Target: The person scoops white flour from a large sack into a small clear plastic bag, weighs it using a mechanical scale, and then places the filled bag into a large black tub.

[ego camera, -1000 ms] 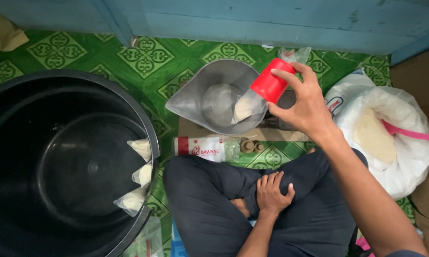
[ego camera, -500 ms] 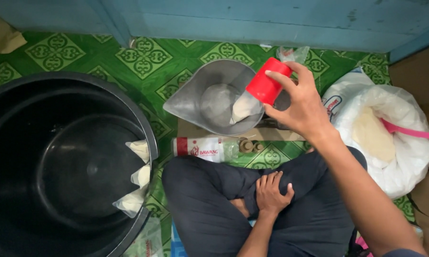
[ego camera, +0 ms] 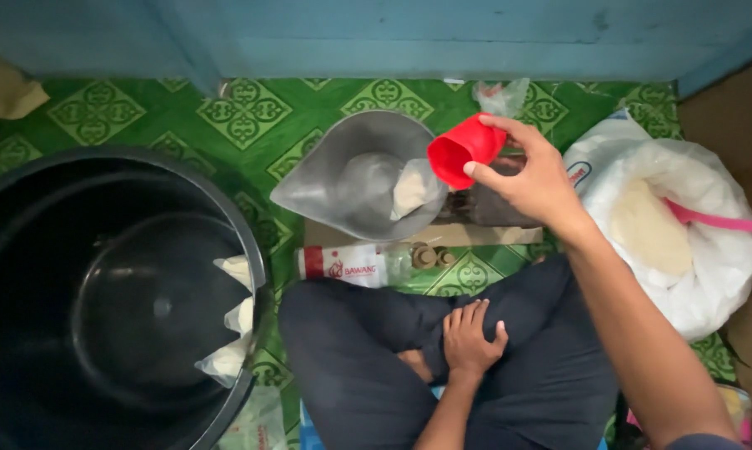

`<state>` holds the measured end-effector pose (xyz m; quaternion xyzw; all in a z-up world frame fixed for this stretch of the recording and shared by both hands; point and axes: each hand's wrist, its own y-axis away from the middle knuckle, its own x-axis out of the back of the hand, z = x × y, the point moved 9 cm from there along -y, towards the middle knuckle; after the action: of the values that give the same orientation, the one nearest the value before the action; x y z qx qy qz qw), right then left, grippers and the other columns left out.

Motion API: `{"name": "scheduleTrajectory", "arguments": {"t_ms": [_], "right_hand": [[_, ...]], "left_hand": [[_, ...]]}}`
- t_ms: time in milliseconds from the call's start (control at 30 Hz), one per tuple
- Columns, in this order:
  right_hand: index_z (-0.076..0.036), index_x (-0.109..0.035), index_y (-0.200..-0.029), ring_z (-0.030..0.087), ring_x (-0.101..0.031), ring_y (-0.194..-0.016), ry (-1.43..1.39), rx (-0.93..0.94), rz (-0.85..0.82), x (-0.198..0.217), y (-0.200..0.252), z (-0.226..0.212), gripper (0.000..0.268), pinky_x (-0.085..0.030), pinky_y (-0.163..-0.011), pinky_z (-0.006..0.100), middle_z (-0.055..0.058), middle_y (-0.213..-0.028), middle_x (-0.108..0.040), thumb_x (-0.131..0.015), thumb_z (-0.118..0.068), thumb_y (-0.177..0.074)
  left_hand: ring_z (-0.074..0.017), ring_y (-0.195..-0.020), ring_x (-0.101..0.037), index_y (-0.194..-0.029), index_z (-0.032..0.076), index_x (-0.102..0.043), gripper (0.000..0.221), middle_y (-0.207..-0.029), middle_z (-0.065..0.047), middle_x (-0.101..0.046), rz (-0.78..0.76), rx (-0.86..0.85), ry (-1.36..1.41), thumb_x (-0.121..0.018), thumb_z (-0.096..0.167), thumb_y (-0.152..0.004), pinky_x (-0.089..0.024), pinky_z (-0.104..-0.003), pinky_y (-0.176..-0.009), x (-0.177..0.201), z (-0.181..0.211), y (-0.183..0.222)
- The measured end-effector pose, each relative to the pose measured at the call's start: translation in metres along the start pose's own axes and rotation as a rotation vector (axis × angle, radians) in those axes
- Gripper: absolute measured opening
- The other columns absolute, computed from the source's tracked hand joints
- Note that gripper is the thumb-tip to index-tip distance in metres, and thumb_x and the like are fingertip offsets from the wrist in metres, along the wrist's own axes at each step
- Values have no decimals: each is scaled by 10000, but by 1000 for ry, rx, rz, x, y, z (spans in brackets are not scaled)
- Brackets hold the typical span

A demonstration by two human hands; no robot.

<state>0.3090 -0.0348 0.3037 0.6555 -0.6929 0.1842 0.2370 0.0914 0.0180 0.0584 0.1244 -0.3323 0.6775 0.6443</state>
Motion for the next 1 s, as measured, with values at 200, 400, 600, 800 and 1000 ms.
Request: {"name": "scheduleTrajectory", "arguments": {"t_ms": [200, 400, 600, 800, 1000], "right_hand": [[-166, -553, -1336, 104, -579, -1109, -126, -91, -18, 34, 5, 40, 558, -526, -937, 302, 16, -1258, -611, -707, -238, -805], [-107, -505, -1366, 142, -575, -1080, -211, -166, 101, 93, 24, 106, 620, -493, -946, 277, 62, -1252, -591, -706, -253, -797], [-26, -499, -1360, 175, -569, -1188, -181, -223, 303, 163, 53, 185, 626, -441, -1040, 300, 124, -1306, -592, -706, -241, -809], [-99, -553, -1223, 178, -579, -1081, -64, -447, 490, 223, 96, 279, 435, -505, -896, 311, 46, -1204, -628, -683, -298, -858], [122, -329, -1469, 414, -484, -1201, 399, -642, 588, 255, 141, 398, 1012, -377, -1012, 425, 271, -1249, -504, -759, -468, -769]], "left_hand": [[-295, -895, -610, -1167, 87, -675, 457, -1084, -72, -682, -16, -38, -73, -526, 381, -849, -448, -424, -790, -4, 6, -2], [-279, -962, -628, -1238, 117, -649, 483, -1173, -37, -677, -33, -81, -195, -537, 366, -838, -465, -421, -811, -19, 4, 8], [-236, -1036, -629, -1302, 158, -608, 521, -1245, 3, -662, -79, -79, -290, -435, 396, -872, -460, -396, -839, -40, -8, 22], [-207, -1056, -631, -1291, 192, -619, 555, -1271, 45, -651, -104, -47, -401, -279, 444, -931, -453, -369, -855, -42, -4, 21], [-210, -1074, -640, -1281, 168, -624, 594, -1265, 31, -655, -111, -66, -416, -232, 447, -932, -458, -366, -872, -47, -4, 22]]}}
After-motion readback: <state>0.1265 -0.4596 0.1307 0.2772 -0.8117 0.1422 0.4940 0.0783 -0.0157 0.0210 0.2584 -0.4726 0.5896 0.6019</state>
